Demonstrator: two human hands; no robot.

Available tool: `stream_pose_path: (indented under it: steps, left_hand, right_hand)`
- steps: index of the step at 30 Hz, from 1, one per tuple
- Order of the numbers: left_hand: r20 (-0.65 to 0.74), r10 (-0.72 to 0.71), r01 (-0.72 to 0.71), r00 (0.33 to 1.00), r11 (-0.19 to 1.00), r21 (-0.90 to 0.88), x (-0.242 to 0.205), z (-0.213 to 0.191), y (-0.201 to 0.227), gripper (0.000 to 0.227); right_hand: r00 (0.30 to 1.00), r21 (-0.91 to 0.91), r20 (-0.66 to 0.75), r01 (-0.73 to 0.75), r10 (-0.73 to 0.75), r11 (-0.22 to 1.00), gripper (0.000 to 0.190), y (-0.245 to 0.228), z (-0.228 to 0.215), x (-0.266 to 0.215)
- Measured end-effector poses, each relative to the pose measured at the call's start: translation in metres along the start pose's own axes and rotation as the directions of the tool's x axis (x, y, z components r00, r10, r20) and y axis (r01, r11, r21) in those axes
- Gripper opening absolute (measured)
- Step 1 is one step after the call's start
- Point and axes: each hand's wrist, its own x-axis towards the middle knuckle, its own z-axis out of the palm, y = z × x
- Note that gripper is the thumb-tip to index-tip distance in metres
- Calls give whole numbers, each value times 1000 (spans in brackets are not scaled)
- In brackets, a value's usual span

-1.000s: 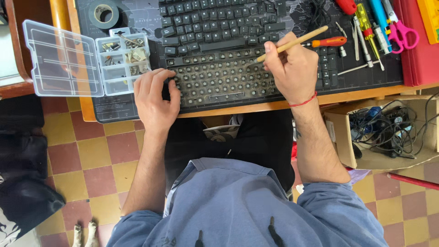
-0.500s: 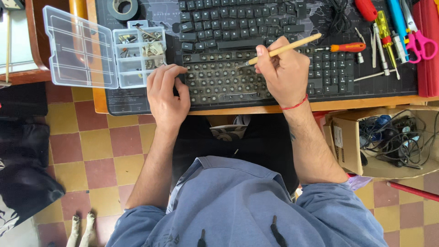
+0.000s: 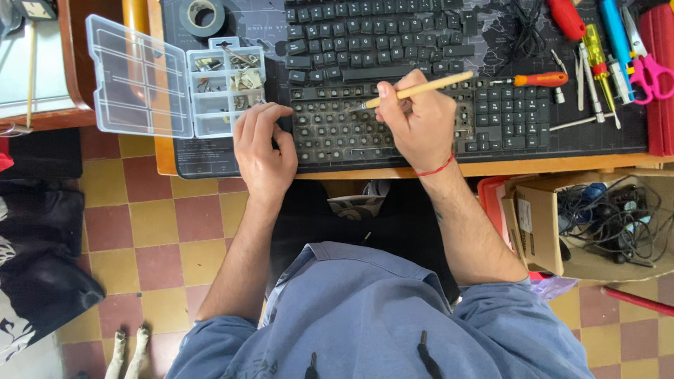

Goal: The person uses a small screwdriver to remove keycaps from a black keyboard, then uses a paintbrush to clean the exposed switches and surrounding areas. The removed keycaps are placed on the desk surface.

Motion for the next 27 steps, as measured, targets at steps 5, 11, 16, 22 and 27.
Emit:
stream_pose_path:
  steps: [5, 11, 16, 22, 27]
  left_hand:
    - [-117, 23, -24, 993, 1000, -10, -6, 10, -17, 40]
    - [-137, 11, -14, 990, 1000, -25, -9, 13, -24, 42]
    - [-140, -19, 11, 990, 998, -62, -8, 8, -18, 44]
    - [-34, -93, 91, 995, 993, -70, -5, -1, -8, 37]
    - [-28, -71, 68, 997, 995, -79, -3, -3, -6, 37]
  right_hand:
    - [998, 133, -55, 36, -29, 990, 28, -2, 19, 1]
    - [999, 177, -10, 50, -49, 983, 28, -9, 32, 8]
    - [997, 205, 21, 68, -74, 976, 28, -18, 38, 14]
    - [988, 65, 153, 17, -27, 998, 27, -34, 35, 24]
    - [984, 57, 175, 35, -44, 998, 28, -45, 41, 26]
